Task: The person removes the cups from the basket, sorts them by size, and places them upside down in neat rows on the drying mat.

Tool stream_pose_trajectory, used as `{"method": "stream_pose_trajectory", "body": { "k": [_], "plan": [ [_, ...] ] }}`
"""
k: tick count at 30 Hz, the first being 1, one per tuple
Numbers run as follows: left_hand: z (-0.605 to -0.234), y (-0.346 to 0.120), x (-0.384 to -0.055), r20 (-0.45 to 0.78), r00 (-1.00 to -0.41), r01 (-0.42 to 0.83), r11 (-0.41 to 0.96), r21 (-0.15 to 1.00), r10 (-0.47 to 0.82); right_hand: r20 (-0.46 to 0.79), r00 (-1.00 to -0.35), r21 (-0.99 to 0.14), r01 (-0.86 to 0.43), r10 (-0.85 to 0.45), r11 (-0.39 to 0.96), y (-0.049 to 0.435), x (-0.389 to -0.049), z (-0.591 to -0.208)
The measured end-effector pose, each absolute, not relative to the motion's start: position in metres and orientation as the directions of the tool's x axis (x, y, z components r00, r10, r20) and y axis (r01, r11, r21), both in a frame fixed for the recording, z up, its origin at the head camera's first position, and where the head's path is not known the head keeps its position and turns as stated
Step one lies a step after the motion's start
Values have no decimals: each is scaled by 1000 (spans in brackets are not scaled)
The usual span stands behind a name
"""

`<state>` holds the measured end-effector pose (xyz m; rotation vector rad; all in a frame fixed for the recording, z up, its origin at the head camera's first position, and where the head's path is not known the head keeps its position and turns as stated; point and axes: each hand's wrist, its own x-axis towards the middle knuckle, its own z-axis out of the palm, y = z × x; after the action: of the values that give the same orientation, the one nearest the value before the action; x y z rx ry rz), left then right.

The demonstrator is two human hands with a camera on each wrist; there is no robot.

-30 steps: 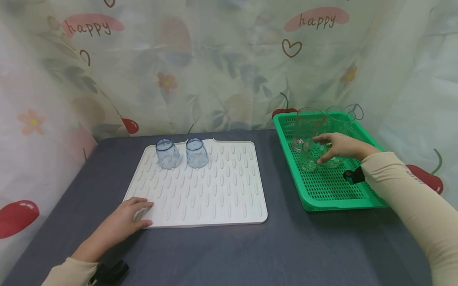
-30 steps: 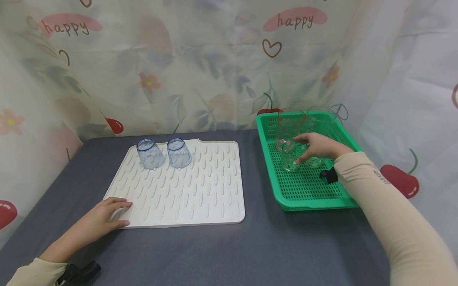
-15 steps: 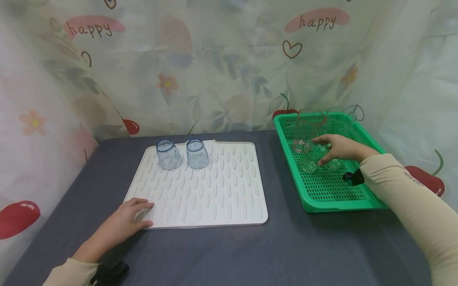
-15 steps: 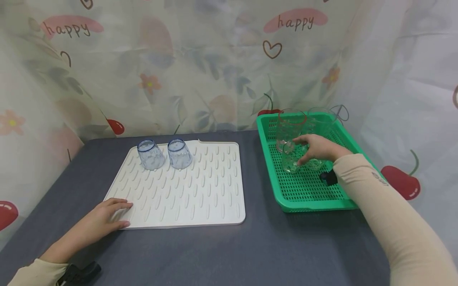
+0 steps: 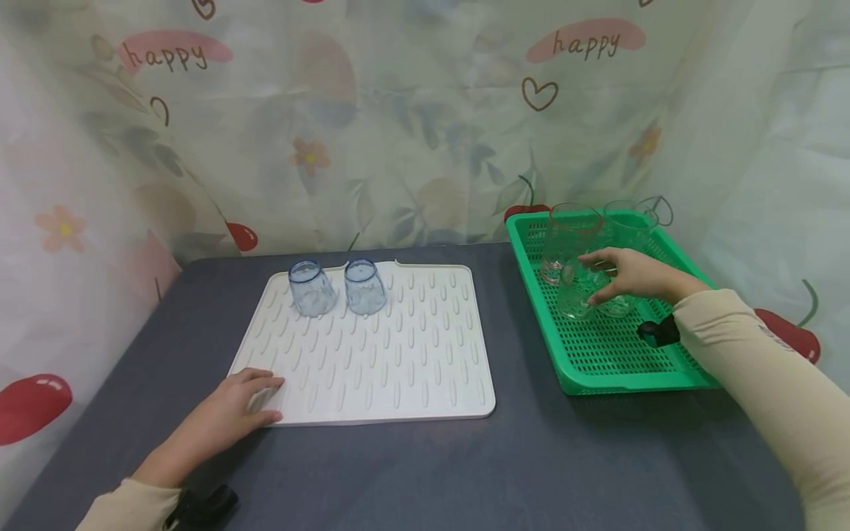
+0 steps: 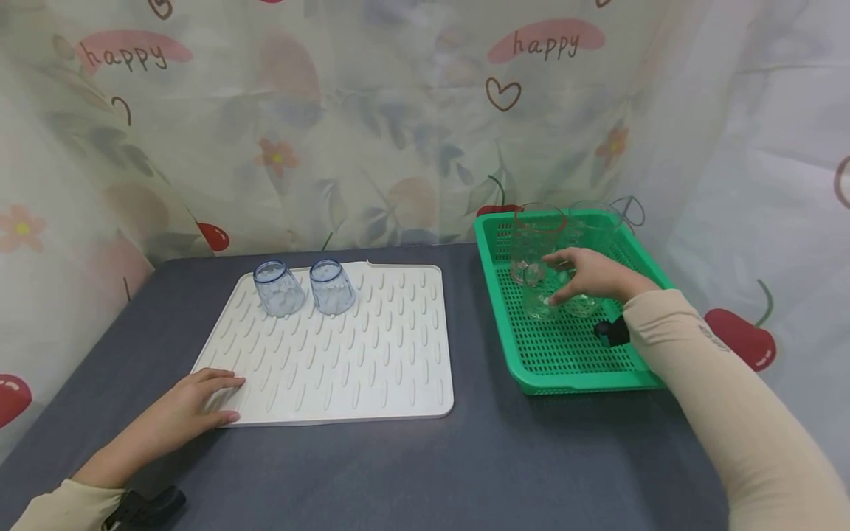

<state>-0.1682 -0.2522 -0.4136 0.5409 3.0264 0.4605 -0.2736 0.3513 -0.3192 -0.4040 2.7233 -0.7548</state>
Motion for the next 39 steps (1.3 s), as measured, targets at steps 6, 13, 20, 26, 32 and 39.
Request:
{"method": "stream_pose_trajectory", "body": {
  "k": [6,13,20,26,32,39],
  "plan": [
    [-414,-252,-167,17,-940,331,894,302,342,-174,-921,-560,-200,-350,804,352,-271,-314],
    [-413,-252,-169,4,-941,324,898,297,338,-151,-939,-575,-170,-308,800,355,-269,-307],
    [-412,-251,-168,-21,-947,301,906,299,321,-118,-954,-572,-161,-275,804,358,-264,-298],
    [-412,-252,-169,-6,-943,317,900,300,334,-96,-960,-585,-158,-262,795,358,-258,-290],
    [-412,-251,-168,-13,-943,312,901,300,331,-77,-970,-600,-141,-232,788,358,-251,-283],
    [-411,-251,-169,-43,-945,300,908,292,325,-57,-977,-622,-125,-204,773,352,-243,-272]
  ]
}}
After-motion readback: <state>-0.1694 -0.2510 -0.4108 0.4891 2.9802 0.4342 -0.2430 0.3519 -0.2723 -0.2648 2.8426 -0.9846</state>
